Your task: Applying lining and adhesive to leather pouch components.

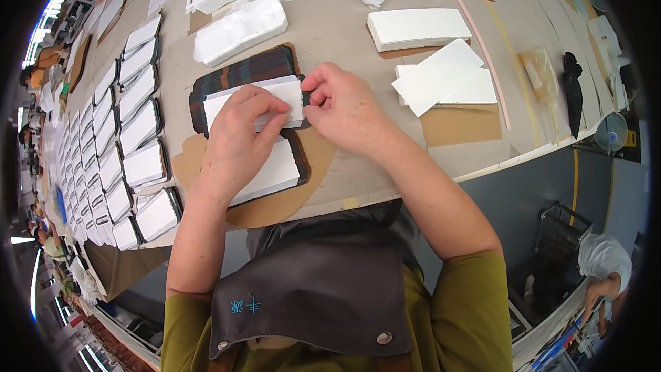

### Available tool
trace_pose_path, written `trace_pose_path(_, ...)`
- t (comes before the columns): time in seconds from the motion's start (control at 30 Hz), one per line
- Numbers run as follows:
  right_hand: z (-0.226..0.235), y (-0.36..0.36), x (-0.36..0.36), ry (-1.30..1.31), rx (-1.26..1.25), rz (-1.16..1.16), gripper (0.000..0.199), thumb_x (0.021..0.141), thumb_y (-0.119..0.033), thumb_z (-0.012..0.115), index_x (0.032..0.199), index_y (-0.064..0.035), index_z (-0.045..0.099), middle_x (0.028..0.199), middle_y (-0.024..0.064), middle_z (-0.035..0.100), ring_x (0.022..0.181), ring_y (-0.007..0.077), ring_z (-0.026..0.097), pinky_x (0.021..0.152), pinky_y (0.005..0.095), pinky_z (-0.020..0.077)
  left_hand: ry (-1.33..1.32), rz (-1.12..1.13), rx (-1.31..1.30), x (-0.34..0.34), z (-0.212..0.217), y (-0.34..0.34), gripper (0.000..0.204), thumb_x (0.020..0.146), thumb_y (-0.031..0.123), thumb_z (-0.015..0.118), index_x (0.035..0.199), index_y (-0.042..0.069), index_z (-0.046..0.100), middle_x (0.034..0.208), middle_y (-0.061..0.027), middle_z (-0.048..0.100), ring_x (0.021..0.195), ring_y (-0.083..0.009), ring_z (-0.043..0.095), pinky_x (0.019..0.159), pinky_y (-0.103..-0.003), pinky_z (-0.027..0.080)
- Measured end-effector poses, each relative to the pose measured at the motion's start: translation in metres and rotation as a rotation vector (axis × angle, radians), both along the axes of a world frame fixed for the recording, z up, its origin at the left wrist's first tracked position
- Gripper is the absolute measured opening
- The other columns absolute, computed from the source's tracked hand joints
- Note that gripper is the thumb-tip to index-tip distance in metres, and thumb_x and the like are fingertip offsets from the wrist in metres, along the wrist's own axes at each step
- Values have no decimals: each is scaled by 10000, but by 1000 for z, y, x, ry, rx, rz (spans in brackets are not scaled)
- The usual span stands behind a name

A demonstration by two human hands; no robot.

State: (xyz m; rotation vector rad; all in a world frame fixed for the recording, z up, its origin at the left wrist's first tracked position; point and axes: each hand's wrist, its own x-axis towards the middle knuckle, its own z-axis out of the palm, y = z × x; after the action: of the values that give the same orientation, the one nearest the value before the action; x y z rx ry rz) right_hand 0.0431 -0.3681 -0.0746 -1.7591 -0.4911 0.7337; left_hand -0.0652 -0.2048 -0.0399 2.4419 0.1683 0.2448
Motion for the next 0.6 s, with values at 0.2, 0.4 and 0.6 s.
trace_pose_path(0.2,7,3,1,53,108,36,269,842,16,696,1083,-8,580,884,29,635,737,87,588,672,256,503,24,31,-32,0,1,5,54,865,72,719,893,26,713,935,-114,673,889,-333,657,786,-424,540)
trace_pose_path(0.4,20,15,-1,11,157,81,276,830,24,693,1078,-20,581,854,15,631,705,73,550,650,243,478,176,62,-273,1,9,20,166,931,113,722,950,-50,704,919,-72,735,855,-132,681,806,-288,547)
trace_pose_path(0.6,31,21,-7,-75,127,69,281,805,40,672,1065,-25,585,823,21,630,689,71,538,636,247,470,298,102,-315,5,25,21,183,925,111,695,974,-65,705,909,-69,732,844,-122,674,789,-293,551)
